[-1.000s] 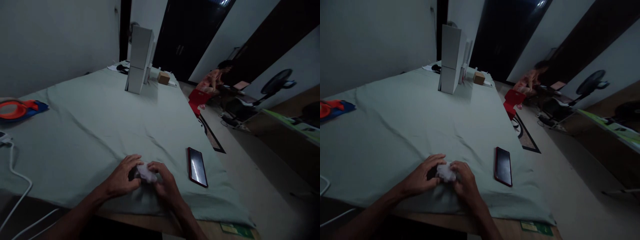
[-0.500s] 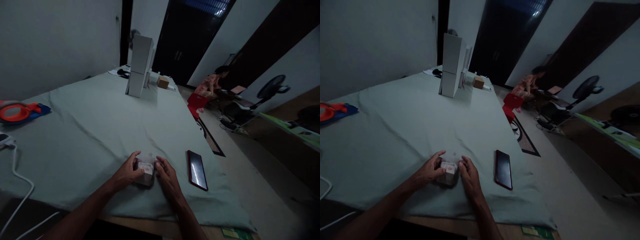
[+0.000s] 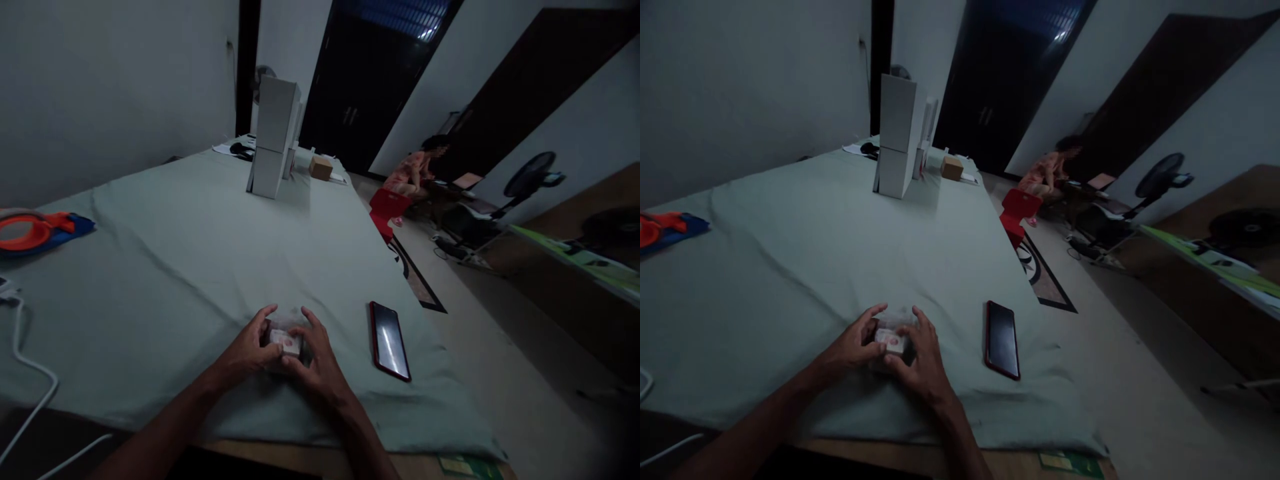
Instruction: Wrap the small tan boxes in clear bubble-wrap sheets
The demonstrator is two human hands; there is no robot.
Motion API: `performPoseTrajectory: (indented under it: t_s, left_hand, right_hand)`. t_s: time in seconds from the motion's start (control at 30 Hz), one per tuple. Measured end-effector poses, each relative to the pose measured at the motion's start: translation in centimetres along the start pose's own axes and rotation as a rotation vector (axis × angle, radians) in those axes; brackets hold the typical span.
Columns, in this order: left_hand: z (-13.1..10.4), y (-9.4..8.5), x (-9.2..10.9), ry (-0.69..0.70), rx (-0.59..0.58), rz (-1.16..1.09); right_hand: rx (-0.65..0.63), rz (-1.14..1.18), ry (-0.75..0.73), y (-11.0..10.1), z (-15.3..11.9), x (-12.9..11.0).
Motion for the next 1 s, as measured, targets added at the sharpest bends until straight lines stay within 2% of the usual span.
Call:
performPoseTrajectory:
  t_s: [0.17,0.33,0.47,0.57,0.67,0.87,1.0]
  left_hand:
    - [0.3,-0.2,-0.3,0.008,-0.011,-0.017]
    - [0.6,-0.4,-0.5,0.005,-0.017,0.009]
    - [0.8,-0.3,-0.7,0.005,-0.008,-0.016]
    - [0.8,-0.2,-0.6,0.022,0.005,-0.011]
    - [0.6,-0.1,-0.5,0.045,0.016,0.059]
    - [0.4,0.1,-0.6,0.125,0.125,0.37]
    - [-0.2,0.0,-0.4,0.208,0.286,0.514]
  right_hand:
    - [-0.042,0.1,0.103,0.0,0.3,0.1]
    - [-0.086,0.306,0.158,-0.4,0.7,0.3]
    - [-0.112,0.414,0.263,-0.5,1.3,0.6]
    - [-0.12,0.495,0.259,-0.4,1.5,0.6]
    - [-0.069,0.499,0.25,-0.1,1.3,0.4]
    - [-0.021,0.556,0.384,0.6,1.1,0.2]
    - [-0.02,0.567,0.413,0.5,1.6,-0.1]
Point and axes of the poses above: each hand's wrist, its own z-axis towards the middle knuckle, its own y-axis out of the palm, x = y × z, the point moved 1 cm from there along z, towards the middle knuckle, and after that the axes turned 4 degrees about x, right-handed, at the moved point
